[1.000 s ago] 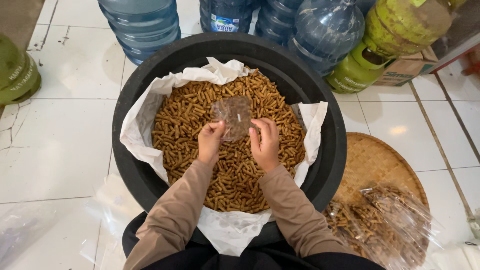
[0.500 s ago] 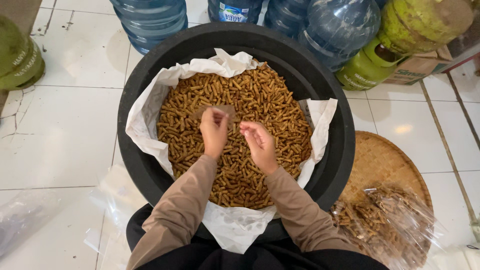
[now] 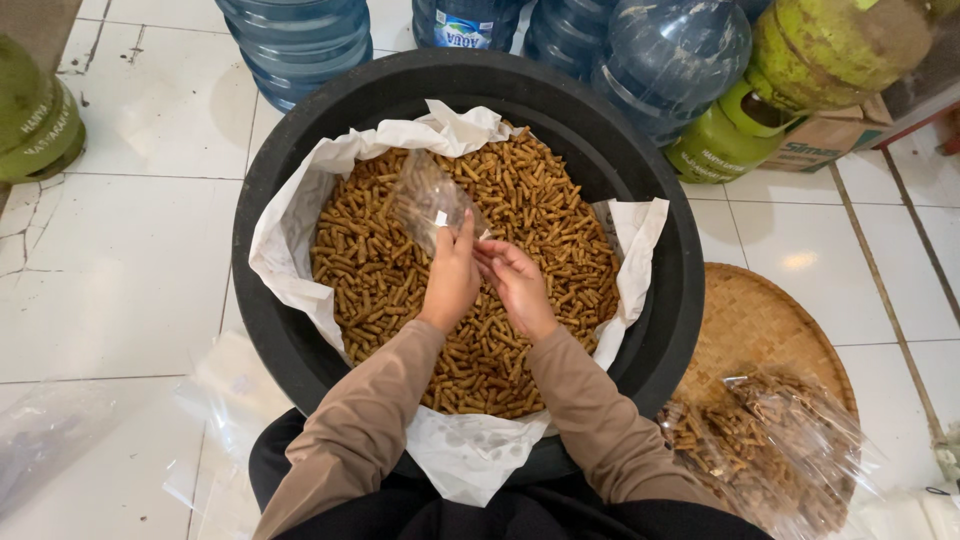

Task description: The person sits on the floor beside a large basin lined with paper and filled with brown snack sticks. They open small clear plastic bags, fill each bag by hand with snack sticks from the basin, seal the bags, and place the filled bags on a woven bamboo tray beside them.

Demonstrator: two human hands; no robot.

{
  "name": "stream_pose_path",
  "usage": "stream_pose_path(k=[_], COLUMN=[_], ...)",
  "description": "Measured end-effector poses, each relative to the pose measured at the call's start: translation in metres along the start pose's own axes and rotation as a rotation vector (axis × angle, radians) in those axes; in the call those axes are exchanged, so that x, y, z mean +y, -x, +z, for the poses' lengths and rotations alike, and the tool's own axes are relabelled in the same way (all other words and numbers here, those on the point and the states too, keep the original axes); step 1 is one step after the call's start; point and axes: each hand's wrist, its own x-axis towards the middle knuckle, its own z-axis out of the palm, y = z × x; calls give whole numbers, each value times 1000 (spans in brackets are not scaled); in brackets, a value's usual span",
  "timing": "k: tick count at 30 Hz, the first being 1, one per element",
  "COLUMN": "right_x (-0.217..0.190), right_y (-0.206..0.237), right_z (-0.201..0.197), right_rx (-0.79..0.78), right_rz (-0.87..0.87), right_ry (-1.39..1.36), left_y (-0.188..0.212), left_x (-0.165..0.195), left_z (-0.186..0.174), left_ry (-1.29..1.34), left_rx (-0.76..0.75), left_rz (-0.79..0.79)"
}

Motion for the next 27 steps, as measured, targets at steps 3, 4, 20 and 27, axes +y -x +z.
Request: stream_pose_path(k=[3, 4, 20, 27], right_x=[-3, -4, -38, 5], right_y=[0, 0, 9, 9], right_z=[3, 3, 66, 55], right_rx=[17, 29, 199, -331], right_rz=[89, 116, 198, -236], right_ry=[-27, -62, 347, 931], left_y=[3, 5, -11, -29], left_x=[7, 11, 28, -77], left_z=[3, 6, 5, -15], left_ry=[13, 28, 903, 1453], left_rx=[-72, -97, -139, 6], left_rz=[19, 36, -733, -714])
